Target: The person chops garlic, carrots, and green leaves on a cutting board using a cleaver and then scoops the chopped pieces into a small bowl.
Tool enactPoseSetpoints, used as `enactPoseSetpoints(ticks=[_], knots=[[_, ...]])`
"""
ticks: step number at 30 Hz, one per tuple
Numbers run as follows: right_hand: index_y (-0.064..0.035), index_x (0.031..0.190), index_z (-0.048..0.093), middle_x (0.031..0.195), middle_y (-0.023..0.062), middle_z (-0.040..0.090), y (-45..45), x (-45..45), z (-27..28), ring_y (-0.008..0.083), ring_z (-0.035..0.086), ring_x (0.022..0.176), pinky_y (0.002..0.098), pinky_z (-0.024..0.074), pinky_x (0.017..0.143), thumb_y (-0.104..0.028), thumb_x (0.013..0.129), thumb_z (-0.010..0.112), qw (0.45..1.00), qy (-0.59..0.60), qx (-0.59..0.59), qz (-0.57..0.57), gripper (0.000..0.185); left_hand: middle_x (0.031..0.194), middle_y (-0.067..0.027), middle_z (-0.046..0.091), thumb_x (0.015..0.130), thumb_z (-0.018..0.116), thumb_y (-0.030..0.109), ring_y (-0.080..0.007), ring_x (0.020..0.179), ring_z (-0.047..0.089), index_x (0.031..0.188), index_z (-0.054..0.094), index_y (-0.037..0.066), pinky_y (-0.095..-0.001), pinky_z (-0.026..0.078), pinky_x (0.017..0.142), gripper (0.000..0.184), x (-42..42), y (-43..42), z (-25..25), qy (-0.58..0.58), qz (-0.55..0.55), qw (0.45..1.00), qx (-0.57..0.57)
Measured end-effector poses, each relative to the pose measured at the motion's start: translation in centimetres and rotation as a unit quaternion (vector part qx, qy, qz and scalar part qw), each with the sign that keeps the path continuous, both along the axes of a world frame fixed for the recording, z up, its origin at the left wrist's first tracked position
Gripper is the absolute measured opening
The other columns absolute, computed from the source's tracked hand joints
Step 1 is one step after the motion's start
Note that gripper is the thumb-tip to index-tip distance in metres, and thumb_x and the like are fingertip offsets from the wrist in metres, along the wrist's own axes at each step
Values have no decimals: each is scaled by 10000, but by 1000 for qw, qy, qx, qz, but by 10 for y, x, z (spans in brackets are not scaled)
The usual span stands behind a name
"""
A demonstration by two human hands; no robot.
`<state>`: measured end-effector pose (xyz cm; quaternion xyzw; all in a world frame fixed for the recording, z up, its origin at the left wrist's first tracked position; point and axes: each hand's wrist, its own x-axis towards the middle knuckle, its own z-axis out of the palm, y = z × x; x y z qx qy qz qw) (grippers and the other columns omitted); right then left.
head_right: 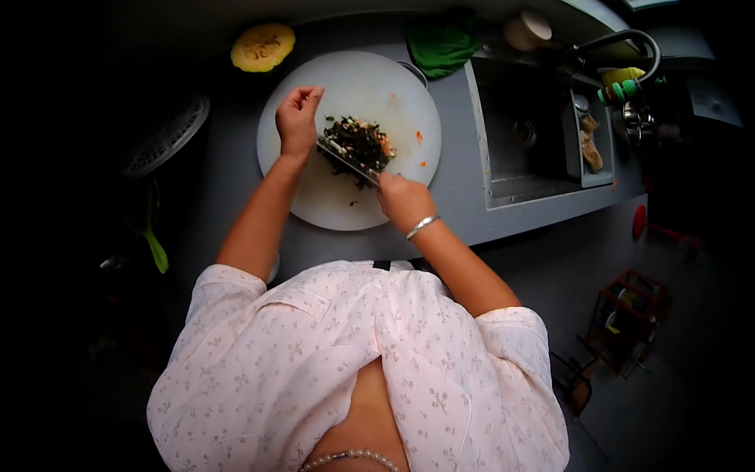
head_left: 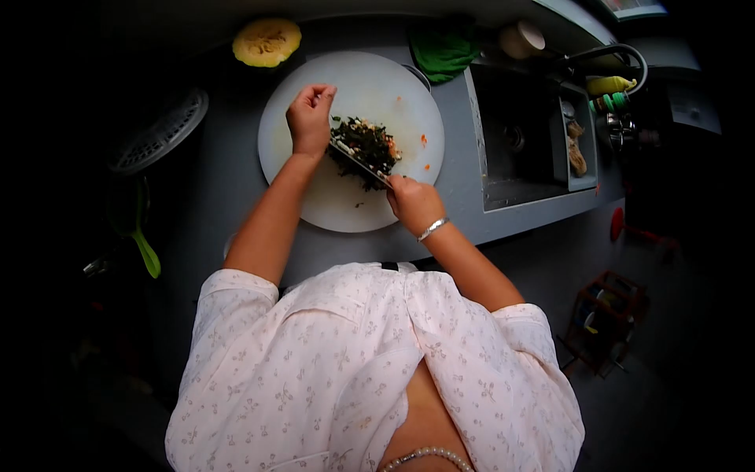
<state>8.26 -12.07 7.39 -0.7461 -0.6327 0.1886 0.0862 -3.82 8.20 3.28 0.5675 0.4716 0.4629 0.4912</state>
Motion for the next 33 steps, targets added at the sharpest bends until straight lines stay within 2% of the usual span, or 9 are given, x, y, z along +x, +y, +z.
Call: enactPoseSetpoints(ticks=[6,8,10,18,19,21,27,29,33], knots=[[-64,868,583,721,147,640,-1,9,9,332,641,637,433,520,568,-185,832,616,998,10,63,19,131,647,78,473,863,704,192,-23,592,389,851,667,13,-200,327,532,184,-1,4,19,-4,-9,1000,-13],[-80,963,601,742,139,652,2,8,34,329,637,659,426,515,587,-146,829,627,998,9,68,12,151,629,63,486,856,706,197,-32,577,401,846,664,7,-215,339,521,195,-1,6,29,11,-11,1000,-3],[-82,949,606,738,143,651,10,12,48,332,635,657,429,513,585,-147,829,627,998,5,56,9,138,632,61,492,851,710,187,-29,577,402,837,670,5,-210,337,521,187,8,17,44,-44,-14,999,-26],[-71,882,587,724,151,649,33,21,29,350,634,654,434,518,594,-138,831,610,997,-42,-65,-4,87,624,46,514,847,706,180,-38,578,428,837,675,10,-213,356,526,173,23,35,-10,-40,-35,995,-83],[-71,882,587,724,151,649,24,19,18,350,634,654,434,518,594,-138,831,610,997,-38,-69,-5,87,623,42,519,850,703,185,-43,574,433,841,674,10,-219,361,525,177,24,25,-3,-2,-26,999,-32],[-73,889,593,725,149,650,16,18,2,349,634,652,430,522,599,-139,825,615,999,-26,35,-20,95,622,38,524,853,699,189,-49,569,438,844,674,11,-224,366,524,181,24,23,3,30,-15,999,30],[-68,923,599,722,144,651,16,28,10,346,637,653,431,525,597,-148,820,622,998,-4,62,15,133,615,54,495,857,698,192,-44,568,413,841,669,13,-227,352,518,183,19,22,15,1,-8,1000,-17],[-59,886,582,722,155,653,18,18,37,351,643,660,442,526,605,-166,828,612,999,-2,31,15,125,619,66,488,858,700,190,-34,570,399,838,669,12,-220,339,514,182,16,28,12,-69,-15,997,-24],[-41,846,559,717,177,653,28,5,47,355,651,667,451,526,611,-168,841,586,996,-24,-85,18,129,634,71,485,860,701,180,-23,579,393,844,668,14,-203,331,520,170,6,27,-5,-18,-28,996,-83]])
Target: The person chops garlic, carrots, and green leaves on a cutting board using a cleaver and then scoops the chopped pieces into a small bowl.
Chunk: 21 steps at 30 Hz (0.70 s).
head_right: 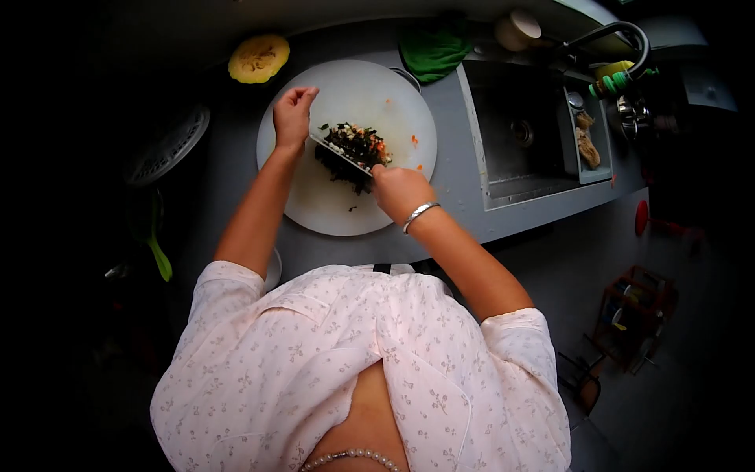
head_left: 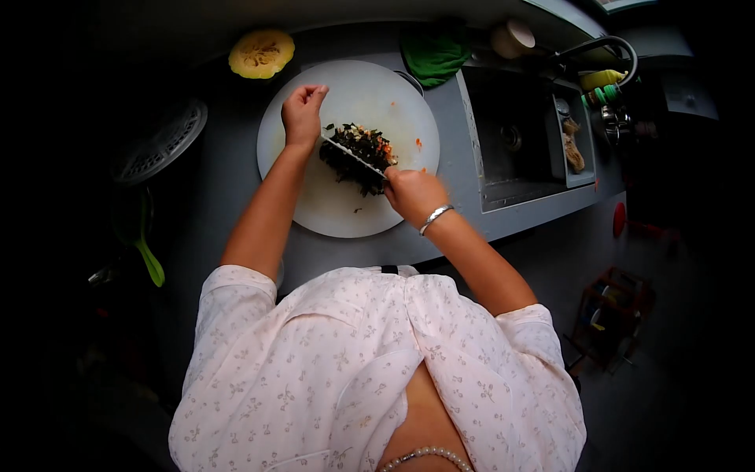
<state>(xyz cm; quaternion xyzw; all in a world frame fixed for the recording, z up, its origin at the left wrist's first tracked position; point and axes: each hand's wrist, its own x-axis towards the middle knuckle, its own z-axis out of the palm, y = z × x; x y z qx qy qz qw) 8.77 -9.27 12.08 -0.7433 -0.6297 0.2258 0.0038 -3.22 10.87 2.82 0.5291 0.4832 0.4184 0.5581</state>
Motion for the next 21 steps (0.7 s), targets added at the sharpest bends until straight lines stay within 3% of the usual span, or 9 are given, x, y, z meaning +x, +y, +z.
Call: enactPoseSetpoints(ticks=[1,2,4,10,14,16,18,19,21], knots=[[-37,835,553,705,174,645,-3,-1,-12,356,649,665,453,526,605,-152,839,573,1000,3,14,1,116,638,68,480,860,702,180,-30,588,398,854,661,11,-201,339,534,175,-2,-1,-3,-60,-2,998,-32],[-37,835,553,705,174,645,-8,-1,-25,356,649,665,453,526,605,-152,839,573,1000,5,12,0,116,638,68,480,860,702,180,-30,588,398,854,661,11,-201,339,534,175,0,-5,-6,-58,-2,998,-34],[-43,829,551,690,162,635,-20,-2,-40,350,647,655,445,526,594,-147,837,572,996,3,83,-15,107,635,68,473,862,701,185,-36,592,402,859,657,10,-204,348,543,181,3,-20,1,-44,36,995,78],[-56,807,546,682,149,629,-23,3,-37,339,641,611,439,523,559,-146,838,575,988,18,151,-1,99,641,68,487,865,699,183,-32,588,394,854,658,10,-202,345,538,179,-4,-19,16,-10,23,998,64],[-57,801,548,684,156,634,-21,-5,-1,345,641,603,447,523,556,-141,843,562,993,7,114,7,95,648,76,498,869,700,197,-21,584,393,857,660,8,-196,334,530,193,-12,-17,26,-56,13,998,38],[-55,809,549,690,163,639,-17,-13,4,348,645,609,449,523,558,-136,850,546,999,-10,38,22,91,660,79,504,869,702,193,-12,585,389,860,660,9,-191,324,523,189,-20,-16,17,-75,10,997,5],[-53,825,547,706,168,647,-20,-16,-6,348,647,616,452,522,558,-130,855,532,999,-16,12,29,84,691,46,564,866,696,174,-40,618,463,872,659,10,-210,388,568,168,-27,-18,-14,-64,3,996,-64],[-55,828,543,702,166,644,-24,-16,-19,345,645,610,450,521,553,-127,854,534,999,-10,28,21,77,747,1,625,861,685,147,-93,685,545,889,659,11,-253,454,655,141,-27,-21,-18,-17,29,999,-3],[-56,831,539,698,163,641,-36,-17,-39,342,643,604,447,520,547,-123,853,537,999,-1,41,17,71,771,-16,643,858,682,142,-118,719,568,895,659,12,-275,468,694,138,-26,-37,-13,-4,46,999,18]])
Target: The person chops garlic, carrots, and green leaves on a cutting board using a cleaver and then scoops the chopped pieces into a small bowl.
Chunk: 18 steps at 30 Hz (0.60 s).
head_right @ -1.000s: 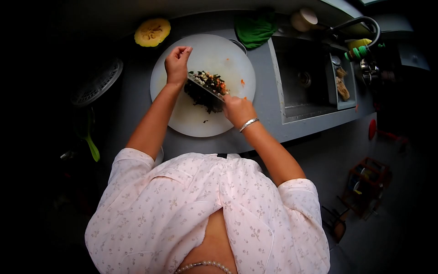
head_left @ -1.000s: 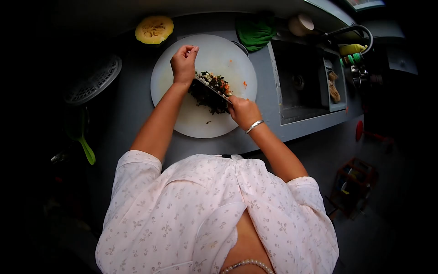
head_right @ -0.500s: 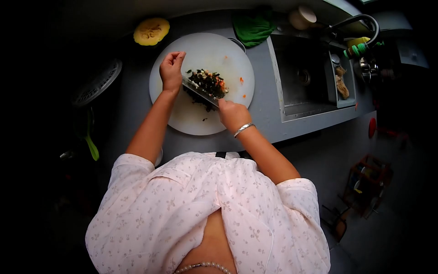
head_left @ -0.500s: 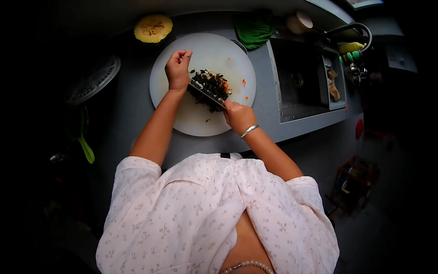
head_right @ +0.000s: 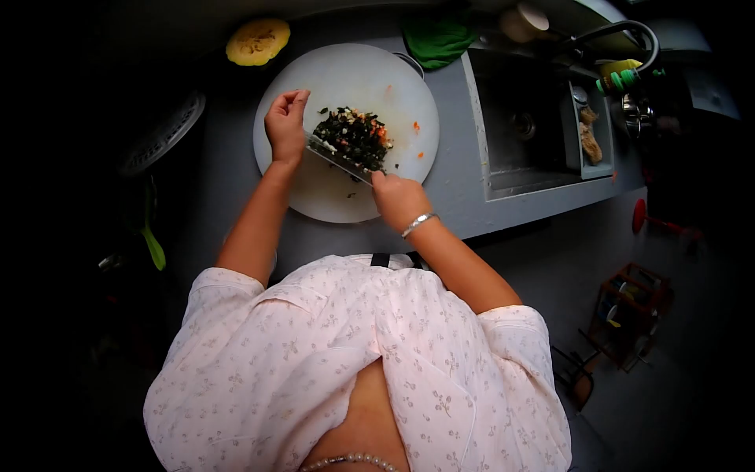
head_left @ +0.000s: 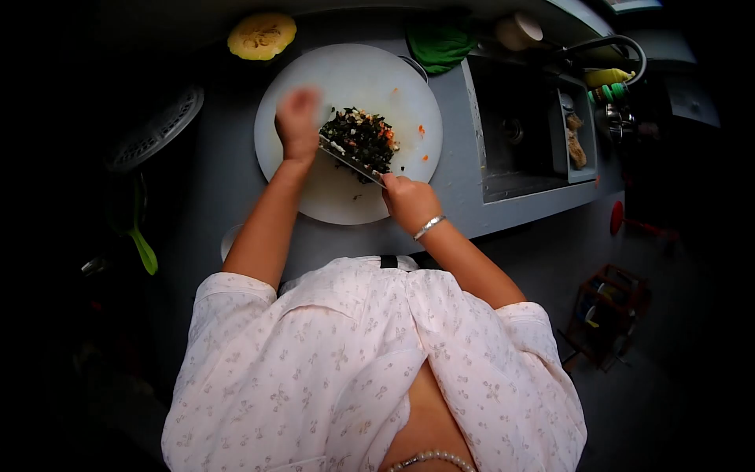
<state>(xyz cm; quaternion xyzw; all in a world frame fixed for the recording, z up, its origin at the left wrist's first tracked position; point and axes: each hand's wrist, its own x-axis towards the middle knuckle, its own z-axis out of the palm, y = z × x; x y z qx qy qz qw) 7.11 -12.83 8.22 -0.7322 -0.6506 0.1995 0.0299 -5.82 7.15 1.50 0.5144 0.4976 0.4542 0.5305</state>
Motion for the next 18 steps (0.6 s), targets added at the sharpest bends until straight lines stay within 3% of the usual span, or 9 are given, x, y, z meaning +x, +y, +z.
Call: enactPoseSetpoints(ticks=[1,8,11,14,18], knots=[[-59,837,540,692,159,637,-1,3,-6,339,641,601,441,520,545,-127,851,545,999,4,34,4,70,794,-34,660,855,680,137,-142,752,591,902,659,12,-297,481,733,135,1,-2,6,8,16,999,31],[-61,832,555,677,146,626,6,17,17,336,634,594,427,521,549,-158,850,578,993,23,115,6,102,705,47,551,861,708,194,-34,629,437,887,659,6,-198,379,580,196,10,12,34,-25,-17,999,27],[-58,822,557,679,147,627,20,20,28,339,636,600,435,523,561,-153,846,583,999,4,49,6,102,691,62,521,854,719,199,-36,618,415,884,658,7,-200,365,561,204,19,24,27,-77,-15,997,-22],[-58,824,563,687,150,630,26,19,16,342,640,616,440,525,575,-152,840,588,1000,-23,6,-1,98,680,73,502,862,710,189,-28,604,400,880,654,7,-196,355,544,191,18,25,4,-41,-8,999,-19],[-57,816,565,697,157,635,14,23,-10,343,643,623,436,528,581,-148,836,588,998,1,56,3,95,664,77,496,871,701,194,-22,591,389,879,653,9,-191,347,533,190,18,9,14,-47,16,999,22]])
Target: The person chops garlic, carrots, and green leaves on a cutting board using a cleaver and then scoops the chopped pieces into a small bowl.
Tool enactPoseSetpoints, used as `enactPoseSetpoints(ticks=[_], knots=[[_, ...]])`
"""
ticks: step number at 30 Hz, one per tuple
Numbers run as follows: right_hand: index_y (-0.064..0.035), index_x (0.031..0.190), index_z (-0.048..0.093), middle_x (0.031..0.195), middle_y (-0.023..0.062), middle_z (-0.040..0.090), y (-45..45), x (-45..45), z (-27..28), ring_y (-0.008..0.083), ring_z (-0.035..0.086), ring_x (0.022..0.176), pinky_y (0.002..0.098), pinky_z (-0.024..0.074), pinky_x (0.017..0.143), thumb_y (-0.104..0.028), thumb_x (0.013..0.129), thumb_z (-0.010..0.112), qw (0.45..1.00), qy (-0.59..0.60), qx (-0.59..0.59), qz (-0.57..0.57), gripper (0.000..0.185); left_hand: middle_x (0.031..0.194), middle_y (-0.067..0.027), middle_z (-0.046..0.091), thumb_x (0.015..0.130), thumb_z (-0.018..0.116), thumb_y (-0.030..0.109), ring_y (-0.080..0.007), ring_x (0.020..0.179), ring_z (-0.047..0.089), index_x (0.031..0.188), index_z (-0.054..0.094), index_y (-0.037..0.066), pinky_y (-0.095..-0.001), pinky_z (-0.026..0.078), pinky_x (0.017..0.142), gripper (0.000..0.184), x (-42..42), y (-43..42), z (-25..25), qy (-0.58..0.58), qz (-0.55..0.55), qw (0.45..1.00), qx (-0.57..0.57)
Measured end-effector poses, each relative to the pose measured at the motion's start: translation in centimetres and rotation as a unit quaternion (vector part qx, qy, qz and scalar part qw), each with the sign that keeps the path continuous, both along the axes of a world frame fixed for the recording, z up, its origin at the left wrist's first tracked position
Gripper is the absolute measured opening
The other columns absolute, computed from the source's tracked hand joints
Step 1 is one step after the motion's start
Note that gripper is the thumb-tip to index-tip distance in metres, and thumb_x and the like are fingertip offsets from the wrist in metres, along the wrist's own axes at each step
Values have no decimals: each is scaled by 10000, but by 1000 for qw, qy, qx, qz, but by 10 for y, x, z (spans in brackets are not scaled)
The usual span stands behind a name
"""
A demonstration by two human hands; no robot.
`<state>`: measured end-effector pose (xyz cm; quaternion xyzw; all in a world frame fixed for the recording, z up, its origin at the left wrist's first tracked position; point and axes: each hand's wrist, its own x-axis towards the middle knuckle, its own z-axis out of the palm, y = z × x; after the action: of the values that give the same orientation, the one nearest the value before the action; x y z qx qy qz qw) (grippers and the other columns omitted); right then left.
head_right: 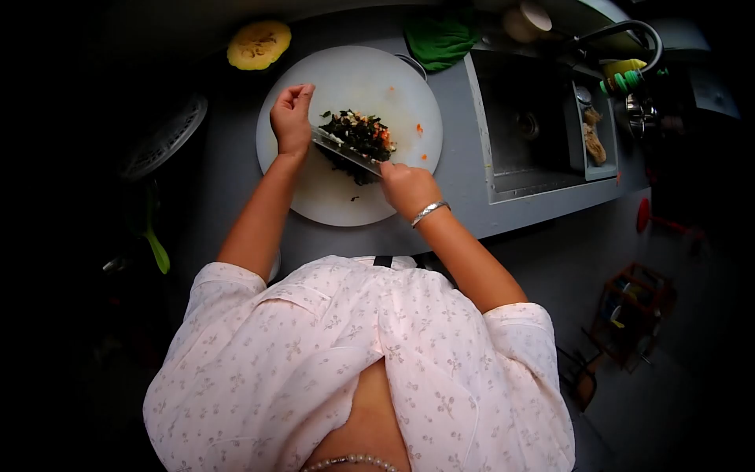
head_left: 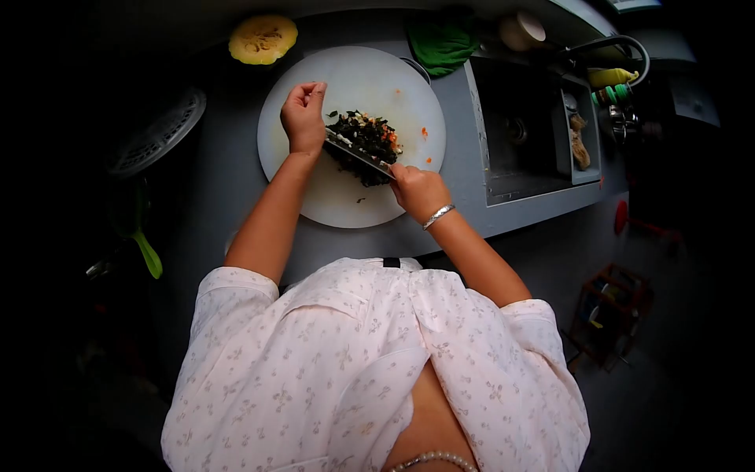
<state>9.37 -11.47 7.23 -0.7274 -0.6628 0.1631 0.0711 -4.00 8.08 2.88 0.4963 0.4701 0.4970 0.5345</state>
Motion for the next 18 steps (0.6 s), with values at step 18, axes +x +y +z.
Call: enactPoseSetpoints(ticks=[18], knots=[[-81,847,610,684,141,639,12,25,-3,332,634,631,431,515,576,-197,855,602,999,20,31,7,116,671,58,519,869,696,190,-34,610,422,847,653,10,-213,373,558,186,14,11,-2,19,-13,1000,6]])
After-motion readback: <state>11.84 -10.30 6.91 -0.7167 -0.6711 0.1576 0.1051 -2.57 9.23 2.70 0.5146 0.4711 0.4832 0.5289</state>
